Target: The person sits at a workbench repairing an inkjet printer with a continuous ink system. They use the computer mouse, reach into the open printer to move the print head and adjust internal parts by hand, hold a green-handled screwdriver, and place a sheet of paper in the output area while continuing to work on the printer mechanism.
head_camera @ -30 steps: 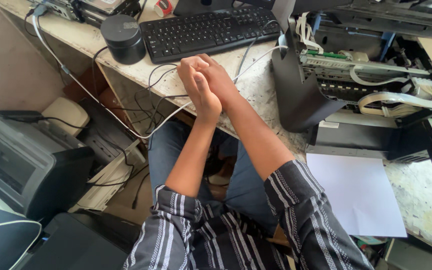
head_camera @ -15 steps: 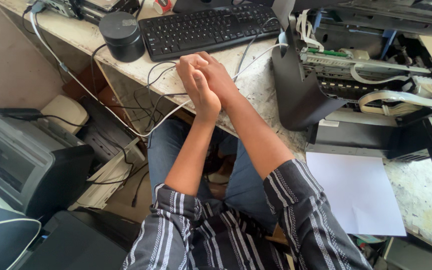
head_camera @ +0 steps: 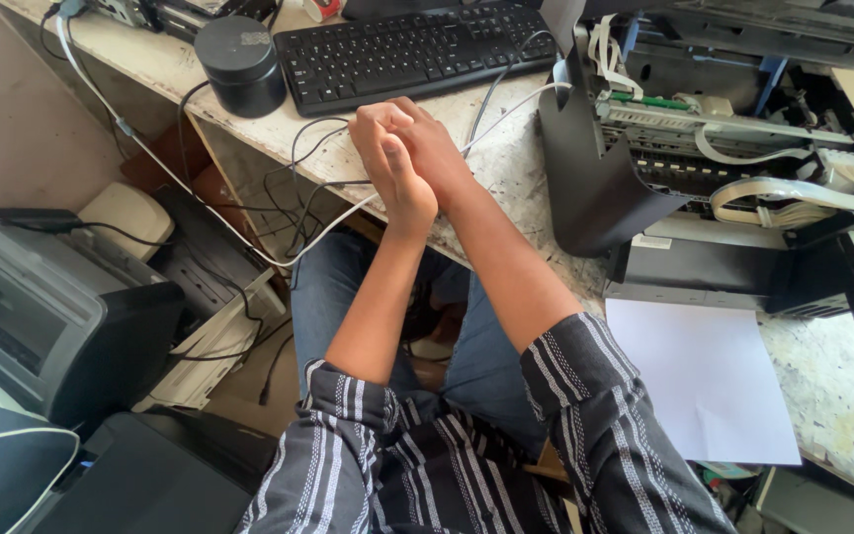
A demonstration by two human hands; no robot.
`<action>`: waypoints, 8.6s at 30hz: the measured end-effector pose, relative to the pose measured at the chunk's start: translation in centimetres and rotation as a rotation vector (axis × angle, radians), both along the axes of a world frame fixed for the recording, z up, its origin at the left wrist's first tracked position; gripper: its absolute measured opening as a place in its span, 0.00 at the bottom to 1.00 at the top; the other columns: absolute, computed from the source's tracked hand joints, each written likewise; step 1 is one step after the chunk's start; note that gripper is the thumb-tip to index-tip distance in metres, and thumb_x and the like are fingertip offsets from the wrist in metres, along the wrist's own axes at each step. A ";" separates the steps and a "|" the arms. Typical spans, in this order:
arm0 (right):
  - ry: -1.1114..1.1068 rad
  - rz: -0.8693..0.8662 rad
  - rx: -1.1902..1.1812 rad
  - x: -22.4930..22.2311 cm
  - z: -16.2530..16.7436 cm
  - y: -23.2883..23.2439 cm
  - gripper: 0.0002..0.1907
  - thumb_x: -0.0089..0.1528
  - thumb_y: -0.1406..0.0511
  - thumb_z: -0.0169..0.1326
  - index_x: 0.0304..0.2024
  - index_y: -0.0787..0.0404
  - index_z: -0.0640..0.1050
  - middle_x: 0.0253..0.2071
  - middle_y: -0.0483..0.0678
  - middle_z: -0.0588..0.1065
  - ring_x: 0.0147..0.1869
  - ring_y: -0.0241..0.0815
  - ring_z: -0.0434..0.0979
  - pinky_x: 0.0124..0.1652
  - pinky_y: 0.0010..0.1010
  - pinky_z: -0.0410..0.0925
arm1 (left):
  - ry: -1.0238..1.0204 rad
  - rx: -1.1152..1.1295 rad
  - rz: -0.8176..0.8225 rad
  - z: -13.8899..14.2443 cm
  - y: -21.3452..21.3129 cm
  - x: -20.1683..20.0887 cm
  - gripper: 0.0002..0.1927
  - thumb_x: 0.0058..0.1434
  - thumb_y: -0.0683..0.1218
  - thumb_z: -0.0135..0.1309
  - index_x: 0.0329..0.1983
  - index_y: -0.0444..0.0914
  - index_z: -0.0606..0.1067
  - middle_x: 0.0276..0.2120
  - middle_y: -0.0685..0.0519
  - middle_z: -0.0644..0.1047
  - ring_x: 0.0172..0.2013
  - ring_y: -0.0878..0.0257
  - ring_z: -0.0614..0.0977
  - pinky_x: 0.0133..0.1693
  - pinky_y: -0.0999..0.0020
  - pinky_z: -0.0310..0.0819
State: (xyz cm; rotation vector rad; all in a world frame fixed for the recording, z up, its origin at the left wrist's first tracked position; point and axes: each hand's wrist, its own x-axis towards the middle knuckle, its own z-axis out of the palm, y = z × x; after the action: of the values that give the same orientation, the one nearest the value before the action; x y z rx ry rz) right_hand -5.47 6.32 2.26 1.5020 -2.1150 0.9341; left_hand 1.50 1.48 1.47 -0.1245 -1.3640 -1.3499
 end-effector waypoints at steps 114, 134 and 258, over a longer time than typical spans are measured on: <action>-0.030 0.188 -0.312 13.5 19.2 11.2 0.14 0.78 0.58 0.48 0.54 0.60 0.80 0.56 0.45 0.77 0.61 0.38 0.76 0.58 0.28 0.66 | 0.009 -0.178 0.089 1.3 0.9 0.5 0.27 0.80 0.59 0.27 0.29 0.38 0.60 0.30 0.52 0.63 0.39 0.55 0.66 0.56 0.53 0.55; 0.278 -0.872 -0.509 17.0 13.0 66.6 0.15 0.78 0.65 0.52 0.39 0.68 0.79 0.36 0.51 0.76 0.40 0.40 0.74 0.44 0.32 0.67 | -0.007 -0.368 0.070 0.9 2.8 0.6 0.28 0.82 0.59 0.30 0.30 0.38 0.63 0.31 0.51 0.65 0.39 0.54 0.66 0.50 0.58 0.57; -0.272 -0.913 -0.296 3.1 4.9 58.4 0.21 0.73 0.56 0.56 0.39 0.69 0.83 0.23 0.40 0.73 0.28 0.25 0.68 0.28 0.24 0.62 | -0.280 -0.622 -0.171 1.8 11.5 -9.5 0.26 0.84 0.56 0.34 0.36 0.33 0.69 0.32 0.39 0.73 0.38 0.37 0.75 0.39 0.47 0.65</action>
State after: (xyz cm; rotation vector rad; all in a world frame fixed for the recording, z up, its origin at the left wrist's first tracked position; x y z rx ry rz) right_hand -2.40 64.77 7.17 0.1852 -2.3273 1.0269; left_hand -8.01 13.02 3.26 -0.4924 -2.0191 -1.0623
